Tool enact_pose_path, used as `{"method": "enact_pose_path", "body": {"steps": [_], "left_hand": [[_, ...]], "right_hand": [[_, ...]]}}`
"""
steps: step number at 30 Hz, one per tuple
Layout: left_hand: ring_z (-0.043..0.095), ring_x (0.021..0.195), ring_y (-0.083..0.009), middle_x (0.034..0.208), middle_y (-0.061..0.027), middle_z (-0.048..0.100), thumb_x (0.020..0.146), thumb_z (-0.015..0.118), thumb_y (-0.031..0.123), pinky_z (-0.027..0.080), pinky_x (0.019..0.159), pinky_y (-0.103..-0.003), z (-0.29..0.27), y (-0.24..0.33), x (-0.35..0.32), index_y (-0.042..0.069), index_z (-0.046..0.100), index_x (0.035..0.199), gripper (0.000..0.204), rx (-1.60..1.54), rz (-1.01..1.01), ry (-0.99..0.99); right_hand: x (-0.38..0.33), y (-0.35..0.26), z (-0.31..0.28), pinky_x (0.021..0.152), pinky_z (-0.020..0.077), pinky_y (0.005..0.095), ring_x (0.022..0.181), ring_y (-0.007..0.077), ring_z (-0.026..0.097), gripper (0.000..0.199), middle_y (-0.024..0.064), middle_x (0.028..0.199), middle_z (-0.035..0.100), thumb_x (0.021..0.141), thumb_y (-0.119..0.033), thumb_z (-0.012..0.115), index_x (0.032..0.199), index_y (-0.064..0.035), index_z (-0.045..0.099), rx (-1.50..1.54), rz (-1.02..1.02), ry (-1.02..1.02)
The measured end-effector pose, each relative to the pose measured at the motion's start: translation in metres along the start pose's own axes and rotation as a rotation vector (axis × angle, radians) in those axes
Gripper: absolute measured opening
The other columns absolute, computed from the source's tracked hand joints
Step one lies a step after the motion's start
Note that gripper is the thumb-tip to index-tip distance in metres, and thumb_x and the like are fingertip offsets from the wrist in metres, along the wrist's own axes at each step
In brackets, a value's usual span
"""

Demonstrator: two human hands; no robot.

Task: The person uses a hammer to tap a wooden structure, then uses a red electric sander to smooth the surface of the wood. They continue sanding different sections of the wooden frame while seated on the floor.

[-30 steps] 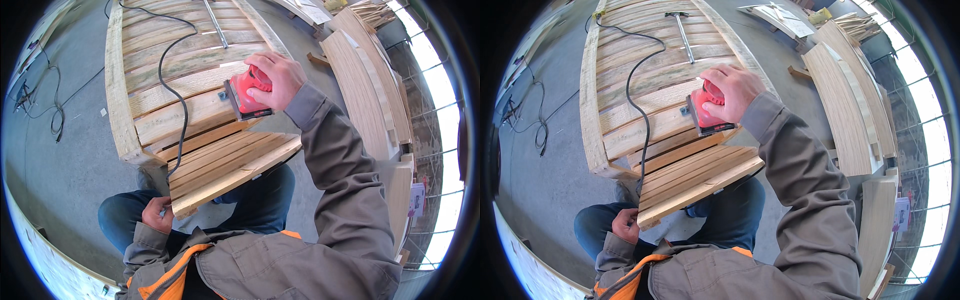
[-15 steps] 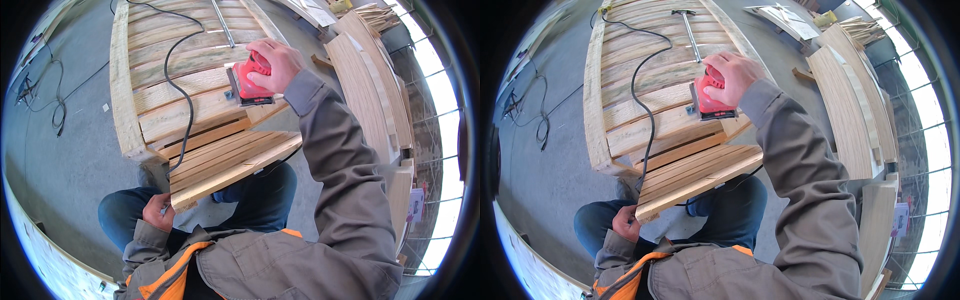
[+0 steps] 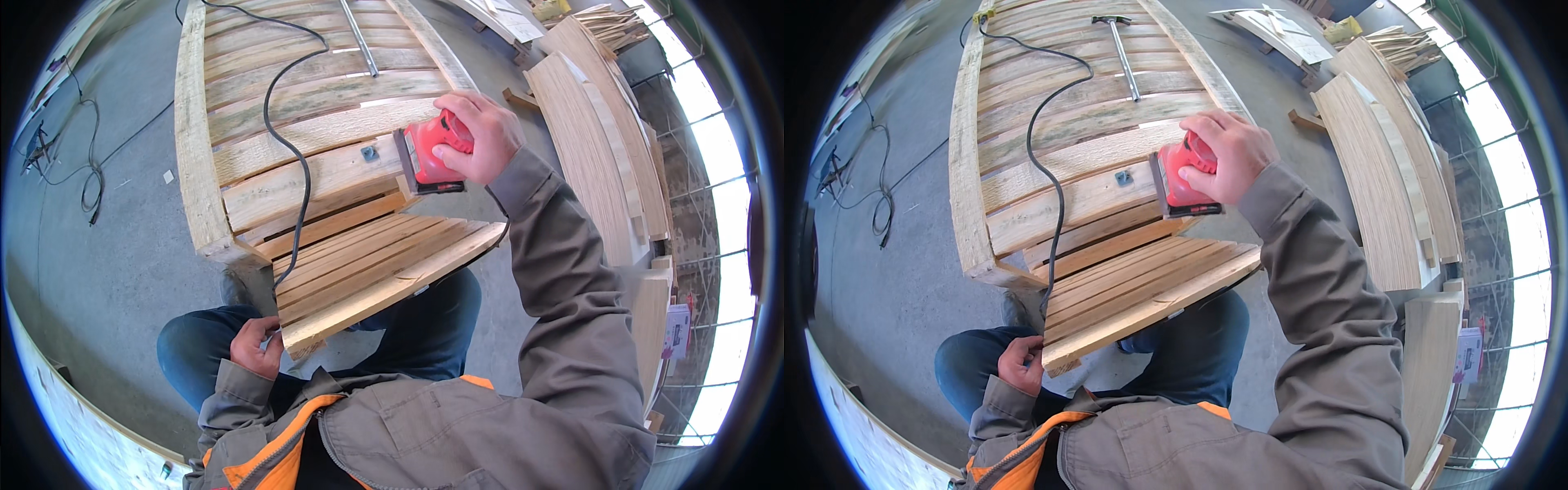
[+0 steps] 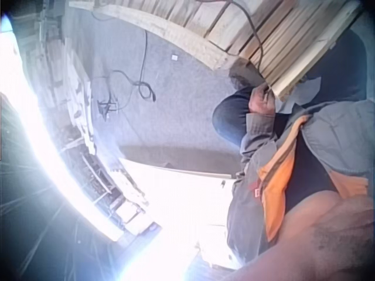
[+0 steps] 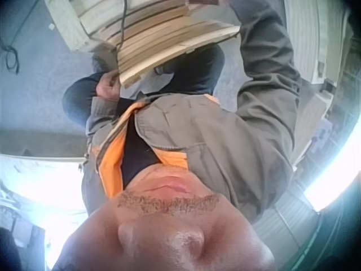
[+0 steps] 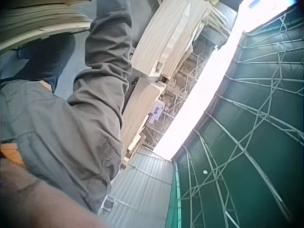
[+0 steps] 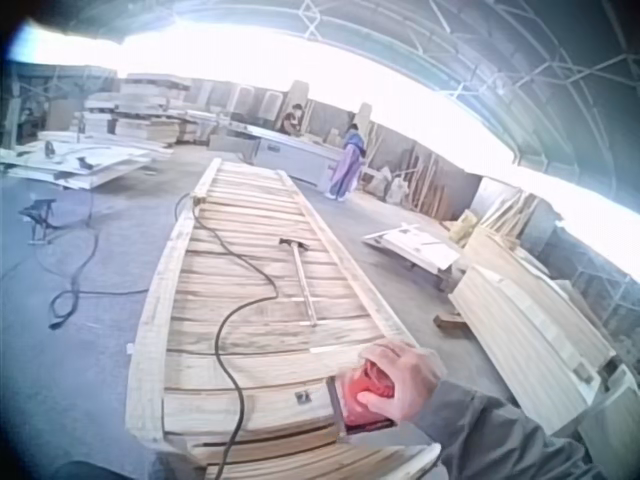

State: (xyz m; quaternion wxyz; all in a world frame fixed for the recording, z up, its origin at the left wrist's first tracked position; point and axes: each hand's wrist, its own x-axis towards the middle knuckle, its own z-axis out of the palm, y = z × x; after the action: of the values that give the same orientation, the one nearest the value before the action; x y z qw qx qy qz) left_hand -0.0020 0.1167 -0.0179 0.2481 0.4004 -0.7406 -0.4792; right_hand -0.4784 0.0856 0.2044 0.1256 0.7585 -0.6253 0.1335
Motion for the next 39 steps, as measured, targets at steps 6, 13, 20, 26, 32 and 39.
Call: {"method": "enact_pose_path", "body": {"steps": [6,13,20,26,32,39], "left_hand": [[0.074,0.089,-0.0302,0.100,-0.0173,0.075,0.092,0.074,0.004,0.058,0.079,-0.037,-0.001,0.000,0.001,0.001,0.073,0.117,0.026,-0.005,-0.006,-0.004],[0.074,0.088,-0.0302,0.100,-0.0172,0.075,0.091,0.074,0.004,0.057,0.078,-0.037,0.000,-0.003,0.001,0.001,0.073,0.118,0.027,-0.032,-0.010,0.007],[0.073,0.086,-0.0302,0.099,-0.0173,0.074,0.088,0.078,0.004,0.058,0.077,-0.037,-0.001,-0.001,0.001,0.000,0.073,0.116,0.029,0.005,0.000,0.005],[0.073,0.085,-0.0314,0.098,-0.0177,0.074,0.088,0.077,0.003,0.058,0.076,-0.038,0.000,0.001,0.001,0.000,0.073,0.116,0.028,0.002,0.017,0.010],[0.073,0.086,-0.0315,0.098,-0.0177,0.074,0.090,0.074,0.002,0.058,0.076,-0.037,0.003,-0.004,0.002,0.000,0.073,0.115,0.025,-0.004,0.021,0.024],[0.073,0.087,-0.0309,0.099,-0.0175,0.074,0.090,0.073,0.002,0.057,0.076,-0.037,0.000,-0.004,0.001,0.000,0.073,0.115,0.025,0.000,0.003,0.013]], "right_hand": [[0.030,0.007,0.016,0.095,0.0588,0.0450,0.112,0.0327,0.071,0.056,0.0083,0.124,0.072,0.082,-0.034,0.085,0.131,-0.0141,0.066,-0.019,0.027,-0.010],[0.035,-0.012,0.016,0.097,0.0581,0.0441,0.112,0.0336,0.071,0.057,0.0095,0.125,0.072,0.081,-0.031,0.085,0.131,-0.0134,0.066,0.021,-0.020,-0.009],[-0.003,0.017,0.002,0.096,0.0578,0.0443,0.111,0.0351,0.071,0.054,0.0109,0.124,0.072,0.080,-0.030,0.086,0.128,-0.0118,0.068,-0.014,0.071,0.000],[0.001,0.058,0.009,0.096,0.0578,0.0436,0.110,0.0337,0.072,0.054,0.0111,0.122,0.073,0.080,-0.034,0.086,0.126,-0.0128,0.070,-0.079,0.207,0.014],[0.031,0.039,0.018,0.097,0.0580,0.0430,0.111,0.0327,0.072,0.056,0.0083,0.123,0.072,0.081,-0.035,0.085,0.130,-0.0146,0.068,-0.079,0.156,-0.028],[0.020,0.004,0.012,0.096,0.0588,0.0443,0.110,0.0330,0.072,0.056,0.0077,0.123,0.072,0.081,-0.034,0.086,0.130,-0.0142,0.067,-0.008,0.051,-0.009]]}}
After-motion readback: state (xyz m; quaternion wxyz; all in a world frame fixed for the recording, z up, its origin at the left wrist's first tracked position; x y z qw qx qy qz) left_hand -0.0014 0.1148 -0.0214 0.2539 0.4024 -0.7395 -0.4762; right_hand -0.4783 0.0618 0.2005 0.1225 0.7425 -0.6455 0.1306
